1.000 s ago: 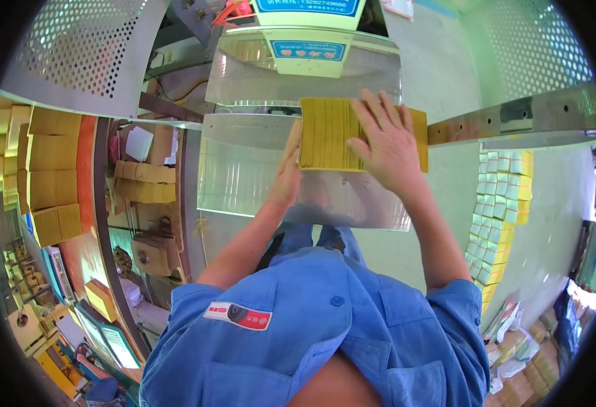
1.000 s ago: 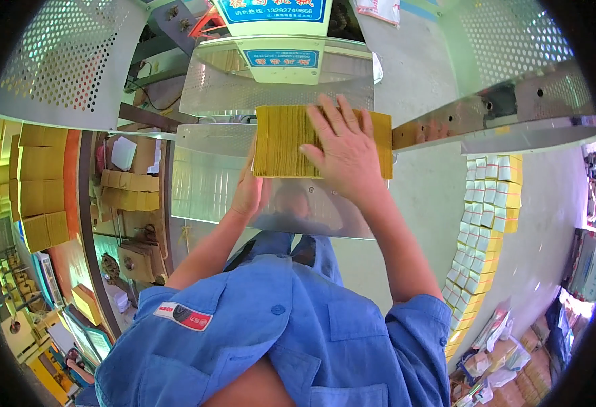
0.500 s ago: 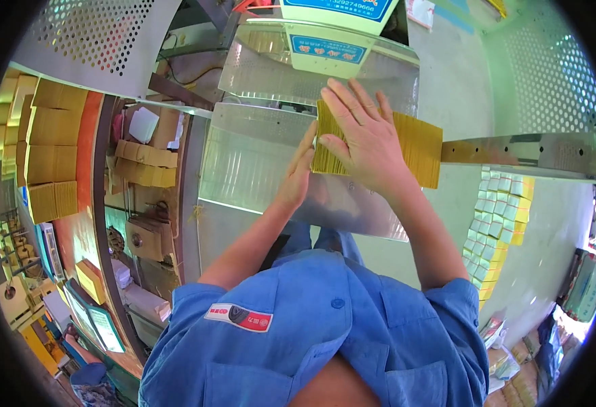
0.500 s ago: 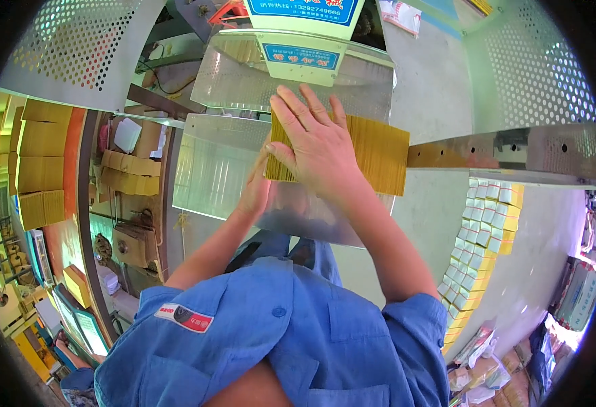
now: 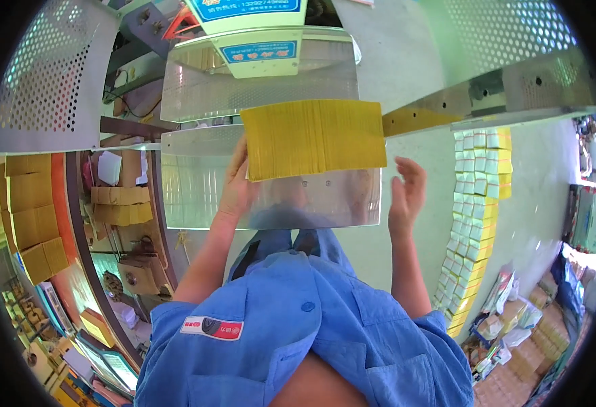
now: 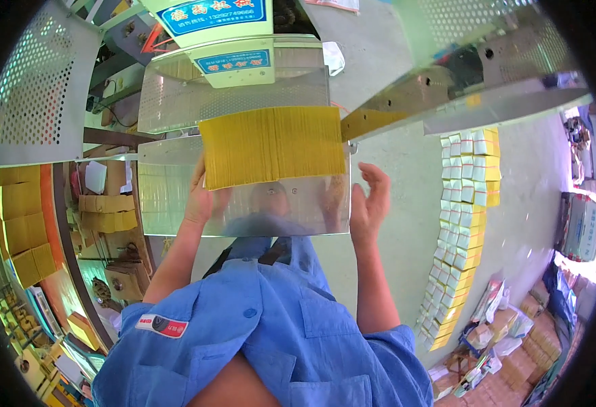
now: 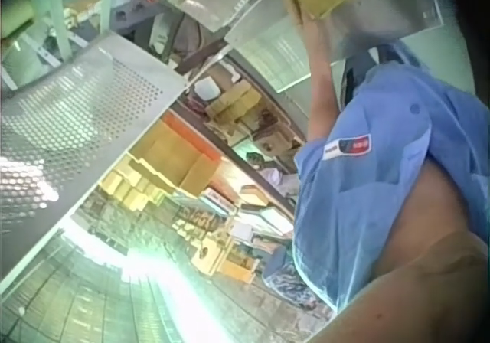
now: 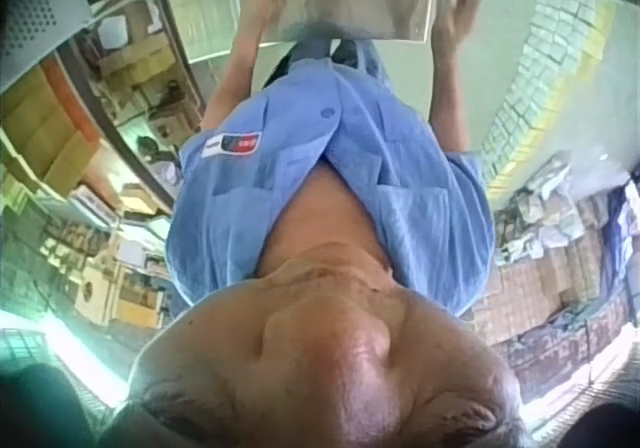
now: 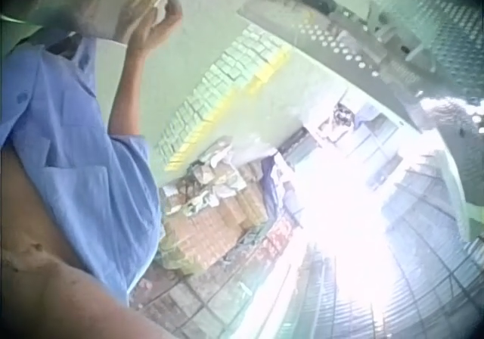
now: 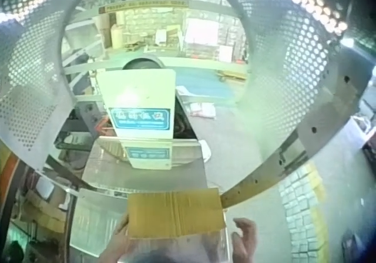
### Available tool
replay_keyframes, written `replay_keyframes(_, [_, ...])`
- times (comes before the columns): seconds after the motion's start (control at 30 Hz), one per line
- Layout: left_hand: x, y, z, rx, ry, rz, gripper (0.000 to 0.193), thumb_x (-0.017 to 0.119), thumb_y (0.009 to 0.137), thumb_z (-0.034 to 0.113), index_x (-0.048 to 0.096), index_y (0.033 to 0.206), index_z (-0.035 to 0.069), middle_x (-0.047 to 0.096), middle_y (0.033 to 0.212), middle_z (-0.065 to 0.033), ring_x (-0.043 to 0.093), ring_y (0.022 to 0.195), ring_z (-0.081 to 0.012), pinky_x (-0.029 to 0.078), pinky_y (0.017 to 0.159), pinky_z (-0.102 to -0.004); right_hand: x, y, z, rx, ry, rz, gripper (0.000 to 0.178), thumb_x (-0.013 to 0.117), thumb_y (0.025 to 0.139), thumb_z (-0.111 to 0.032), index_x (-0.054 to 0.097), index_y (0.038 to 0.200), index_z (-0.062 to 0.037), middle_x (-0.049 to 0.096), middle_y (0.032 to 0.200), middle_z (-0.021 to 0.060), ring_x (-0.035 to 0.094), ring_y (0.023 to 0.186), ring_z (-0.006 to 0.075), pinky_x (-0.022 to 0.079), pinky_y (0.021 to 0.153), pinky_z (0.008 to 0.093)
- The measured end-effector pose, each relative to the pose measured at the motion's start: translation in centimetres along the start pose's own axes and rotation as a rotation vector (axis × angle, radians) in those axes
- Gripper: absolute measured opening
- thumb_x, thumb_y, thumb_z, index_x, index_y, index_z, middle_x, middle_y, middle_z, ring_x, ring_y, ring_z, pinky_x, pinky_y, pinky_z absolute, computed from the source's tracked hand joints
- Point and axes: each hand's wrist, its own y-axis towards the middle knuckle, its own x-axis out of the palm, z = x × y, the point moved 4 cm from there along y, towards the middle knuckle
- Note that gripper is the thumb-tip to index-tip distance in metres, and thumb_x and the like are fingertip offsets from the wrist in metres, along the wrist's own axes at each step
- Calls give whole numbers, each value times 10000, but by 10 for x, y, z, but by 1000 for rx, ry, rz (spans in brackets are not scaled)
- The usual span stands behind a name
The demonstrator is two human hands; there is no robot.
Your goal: The recorder uses a strapping machine to bind stacks of yellow paper and then weighs and labels the stacks.
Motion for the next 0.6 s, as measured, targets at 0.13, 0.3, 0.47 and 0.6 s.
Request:
replay_keyframes(0.13, [2,1,7,-61,-11,-47,460,472,985,127,388,1435,73,466,1388,-52,447,1256,-149,352,1052,-301,35,-11,41,214,182,-158,412,620,819,-37,536,1222,-5,589,1170,120,551,1099,222,417,978,346])
replay_keyframes(0.3, [5,-9,24,-6,289,37,423,448,990,211,443,1386,62,514,1324,-60,505,1173,-150,404,979,-299,38,9,36,169,72,-144,311,671,807,-89,610,1102,-13,617,1025,122,590,951,235,460,853,347])
replay_keyframes(0.47, [-6,-34,59,-214,488,-5,530,365,1007,407,460,1370,34,534,1308,-98,513,1186,-176,412,969,-305,37,31,-12,213,-136,-248,257,681,823,-203,646,977,-1,607,795,109,585,725,251,470,665,362])
replay_keyframes(0.6, [-44,-32,12,-442,465,154,653,296,1002,526,454,1371,10,537,1314,-117,487,1230,-201,360,1035,-335,51,20,12,325,-395,-431,319,634,868,-308,645,907,9,582,663,101,564,625,234,463,614,348])
